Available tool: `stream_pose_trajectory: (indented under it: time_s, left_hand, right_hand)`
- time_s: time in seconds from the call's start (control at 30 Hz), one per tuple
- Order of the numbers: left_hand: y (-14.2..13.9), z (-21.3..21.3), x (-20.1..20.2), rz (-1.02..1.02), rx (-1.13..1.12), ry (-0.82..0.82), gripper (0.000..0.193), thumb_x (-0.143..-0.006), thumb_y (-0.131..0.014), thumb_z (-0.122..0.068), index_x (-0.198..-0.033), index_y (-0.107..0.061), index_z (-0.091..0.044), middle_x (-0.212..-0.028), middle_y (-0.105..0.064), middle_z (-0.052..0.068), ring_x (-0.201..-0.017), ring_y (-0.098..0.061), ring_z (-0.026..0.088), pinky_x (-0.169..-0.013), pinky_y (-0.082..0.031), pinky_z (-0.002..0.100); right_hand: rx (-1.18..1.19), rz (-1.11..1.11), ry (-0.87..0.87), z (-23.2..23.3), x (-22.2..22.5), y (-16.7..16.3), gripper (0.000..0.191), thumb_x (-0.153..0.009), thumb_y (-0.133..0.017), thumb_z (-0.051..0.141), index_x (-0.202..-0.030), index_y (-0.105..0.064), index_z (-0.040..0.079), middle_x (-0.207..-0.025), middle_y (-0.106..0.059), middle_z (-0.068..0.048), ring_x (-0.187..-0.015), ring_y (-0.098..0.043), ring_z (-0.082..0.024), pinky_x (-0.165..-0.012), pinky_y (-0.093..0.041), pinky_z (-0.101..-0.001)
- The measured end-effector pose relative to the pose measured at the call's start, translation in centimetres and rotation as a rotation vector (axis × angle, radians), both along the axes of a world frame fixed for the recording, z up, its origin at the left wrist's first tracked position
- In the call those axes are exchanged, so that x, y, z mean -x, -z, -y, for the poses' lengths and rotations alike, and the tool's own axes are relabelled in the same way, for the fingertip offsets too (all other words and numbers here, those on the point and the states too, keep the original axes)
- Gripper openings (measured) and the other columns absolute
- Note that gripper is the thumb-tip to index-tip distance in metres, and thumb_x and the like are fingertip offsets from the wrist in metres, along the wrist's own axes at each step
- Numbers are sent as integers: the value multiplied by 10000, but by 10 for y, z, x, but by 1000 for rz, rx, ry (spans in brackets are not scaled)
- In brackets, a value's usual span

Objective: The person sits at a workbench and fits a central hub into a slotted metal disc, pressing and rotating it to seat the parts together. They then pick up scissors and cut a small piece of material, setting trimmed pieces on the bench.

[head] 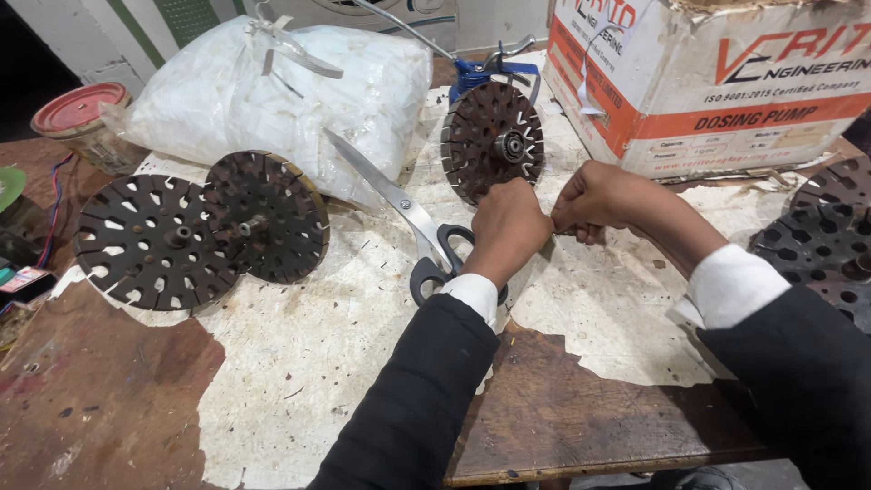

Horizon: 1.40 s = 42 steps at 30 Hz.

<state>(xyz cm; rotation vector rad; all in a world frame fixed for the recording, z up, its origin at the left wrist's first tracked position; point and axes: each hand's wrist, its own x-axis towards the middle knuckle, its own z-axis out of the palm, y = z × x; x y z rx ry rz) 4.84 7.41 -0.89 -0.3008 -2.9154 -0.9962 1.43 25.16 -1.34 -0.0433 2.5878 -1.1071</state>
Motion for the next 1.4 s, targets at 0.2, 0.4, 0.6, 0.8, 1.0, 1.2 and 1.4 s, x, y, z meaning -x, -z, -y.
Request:
stream_pose_trajectory:
  time_s: [0.2, 0.4, 0.6, 0.8, 1.0, 1.2, 1.4]
  left_hand:
    - [-7, -6, 8, 30, 117, 17, 340, -771, -812, -224, -1042, -752, -28, -1099, -736, 189, -1069, -711, 355, -871, -588, 447]
    - [-16, -6, 16, 57, 174, 34, 322, -766, -811, -220, -1039, -773, -53, -1106, -735, 172, -1072, -710, 344, -883, -580, 436]
    - [-9, 1, 10, -122, 142, 84, 248, -767, -804, -163, -975, -774, -32, -1042, -742, 203, -1014, -719, 381, -847, -583, 460]
    - [5, -1, 17, -223, 112, 197, 210, -728, -808, -73, -897, -735, 27, -972, -717, 250, -964, -712, 417, -813, -590, 475]
    - [15, -1, 20, -265, 67, 191, 167, -753, -781, -61, -878, -737, 40, -962, -717, 278, -959, -718, 429, -841, -583, 479]
    - [7, 0, 16, -148, 63, 103, 202, -753, -780, -91, -906, -740, 33, -984, -721, 272, -986, -705, 431, -858, -571, 484]
    - [-19, -6, 14, 41, 146, 39, 276, -751, -827, -155, -962, -756, 9, -1015, -726, 217, -994, -708, 366, -840, -581, 423]
  right_hand:
    - [-3, 191, 20, 7, 19, -1, 164, -782, -800, 22, -728, -700, -95, -660, -697, -153, -540, -663, -207, -505, -564, -344]
    - [-100, 252, 13, 14, 26, -7, 114, -784, -753, -30, -748, -682, -112, -681, -720, -177, -542, -693, -237, -519, -601, -361]
    - [-2, 271, 26, 6, 20, -9, 165, -800, -777, 19, -785, -678, -113, -693, -710, -184, -550, -681, -241, -523, -587, -366]
    - [65, 237, -42, -5, 15, -6, 193, -810, -780, 83, -790, -719, -99, -679, -705, -156, -541, -661, -223, -523, -573, -350]
    - [68, 247, -41, 0, 18, -4, 174, -801, -771, 51, -776, -716, -113, -671, -703, -170, -533, -655, -230, -506, -558, -357]
    - [56, 251, 7, 7, 12, -8, 171, -804, -774, 36, -762, -696, -110, -659, -684, -156, -514, -617, -208, -482, -528, -349]
    - [77, 336, 36, 8, 14, -16, 162, -795, -766, 14, -726, -660, -87, -641, -664, -146, -491, -574, -183, -444, -473, -334]
